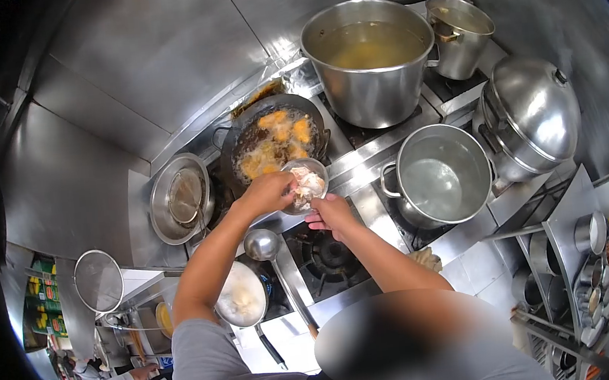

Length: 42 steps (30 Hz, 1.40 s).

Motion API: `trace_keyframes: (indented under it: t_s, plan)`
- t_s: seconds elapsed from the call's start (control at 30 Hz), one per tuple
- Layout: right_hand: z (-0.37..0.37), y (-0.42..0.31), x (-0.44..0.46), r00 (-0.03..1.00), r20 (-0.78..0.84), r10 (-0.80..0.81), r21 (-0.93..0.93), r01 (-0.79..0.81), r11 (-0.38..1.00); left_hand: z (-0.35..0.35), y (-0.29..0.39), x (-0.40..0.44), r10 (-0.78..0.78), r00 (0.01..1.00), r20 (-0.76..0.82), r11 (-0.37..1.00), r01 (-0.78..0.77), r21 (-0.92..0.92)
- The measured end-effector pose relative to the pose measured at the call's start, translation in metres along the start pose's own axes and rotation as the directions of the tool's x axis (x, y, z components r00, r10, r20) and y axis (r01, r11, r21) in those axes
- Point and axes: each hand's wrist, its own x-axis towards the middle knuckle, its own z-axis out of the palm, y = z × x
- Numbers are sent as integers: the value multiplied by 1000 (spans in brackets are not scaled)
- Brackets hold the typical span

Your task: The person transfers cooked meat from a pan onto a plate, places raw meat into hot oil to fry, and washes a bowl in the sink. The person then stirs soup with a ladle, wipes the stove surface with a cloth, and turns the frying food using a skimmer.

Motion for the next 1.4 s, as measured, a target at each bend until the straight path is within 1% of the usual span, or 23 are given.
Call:
trace_keyframes:
  t_s: [0.17, 0.27, 0.33, 0.4, 0.43, 0.47, 0.5, 0.53, 0.57, 0.63, 0.73, 0.77, 0.83, 0.87, 0.93, 0.97, 1.0, 1.07, 1.1, 1.2, 1.3, 1.37, 1.4]
  plan:
    - [10, 0, 10, 1000, 3, -14, -35, 14, 999, 8, -4, -1, 94, 996, -8, 993, -93, 76]
    - [11, -1, 11, 1000, -17, 0, -39, -1, 999, 3, -18, 2, 14, 998, 58, 1000, -15, 21]
    - [11, -3, 15, 1000, -29, 7, -40, -8, 999, -8, -37, 7, -19, 999, -32, 999, 18, -33]
    - [8, -2, 21, 1000, -8, -8, -3, 8, 1000, -41, -48, 11, -177, 983, -40, 977, 170, -126]
    - [8, -2, 23, 1000, -9, -10, -3, 10, 1000, -45, -72, 15, -192, 974, -122, 981, 189, -36]
    - [7, -1, 24, 1000, -16, -3, -6, 3, 1000, -56, -82, 17, -246, 955, -168, 968, 252, 15]
    - [5, -1, 25, 1000, -22, 3, -10, -3, 1000, -48, -122, 20, -333, 920, -205, 938, 346, 30]
    - [4, 0, 22, 1000, -23, -2, -13, 1, 1000, -57, -127, 22, -437, 883, -173, 868, 464, 175]
    - [2, 1, 15, 1000, -18, -5, -21, 4, 1000, -47, -149, 21, -435, 883, -178, 869, 463, 174]
    - [-3, -3, 13, 1000, -15, -17, -30, 17, 999, -8, -209, 28, -728, 651, -213, 593, 755, 281]
    - [-12, -4, 8, 996, -51, -69, -74, 65, 995, 20, -212, 29, -745, 624, -235, 568, 779, 268]
    - [-17, -2, 11, 996, -62, -66, -67, 62, 996, 24, -214, 34, -742, 632, -225, 575, 772, 271]
    - [-26, 3, 16, 992, -76, -101, -103, 93, 990, 28, -218, 41, -629, 731, -266, 682, 682, 263]
    - [-30, 5, 19, 988, -89, -124, -122, 113, 986, 14, -191, 50, -555, 743, -373, 716, 655, 240]
    - [-28, -1, 15, 989, -89, -117, -133, 105, 986, -18, -132, 63, -314, 916, -250, 930, 349, 112]
    - [-26, -3, 12, 990, -89, -113, -145, 100, 984, -24, -96, 65, -165, 982, -96, 985, 169, 31]
    - [-24, -2, 11, 990, -82, -111, -142, 99, 985, -24, -60, 62, 6, 999, 43, 997, -3, -77]
    - [-19, -1, 11, 994, -42, -102, -179, 93, 980, -12, 1, 46, 142, 989, -30, 989, -141, 41]
    - [-15, -1, 9, 994, -32, -104, -180, 96, 979, -3, 11, 42, 83, 996, 24, 984, -85, 154]
    - [-8, -4, 3, 993, -1, -116, -162, 115, 980, 3, 20, 30, 88, 996, 10, 979, -88, 183]
    - [-8, -6, 1, 999, 34, -35, -89, 38, 995, 9, 6, 18, 135, 991, -24, 987, -132, 95]
    - [-6, -7, 3, 999, 47, -21, -91, 25, 996, 4, -1, 13, 51, 993, -110, 997, -57, -49]
    - [-4, -6, 5, 999, 46, -20, -85, 24, 996, 2, -4, 11, 53, 993, -105, 997, -58, -48]
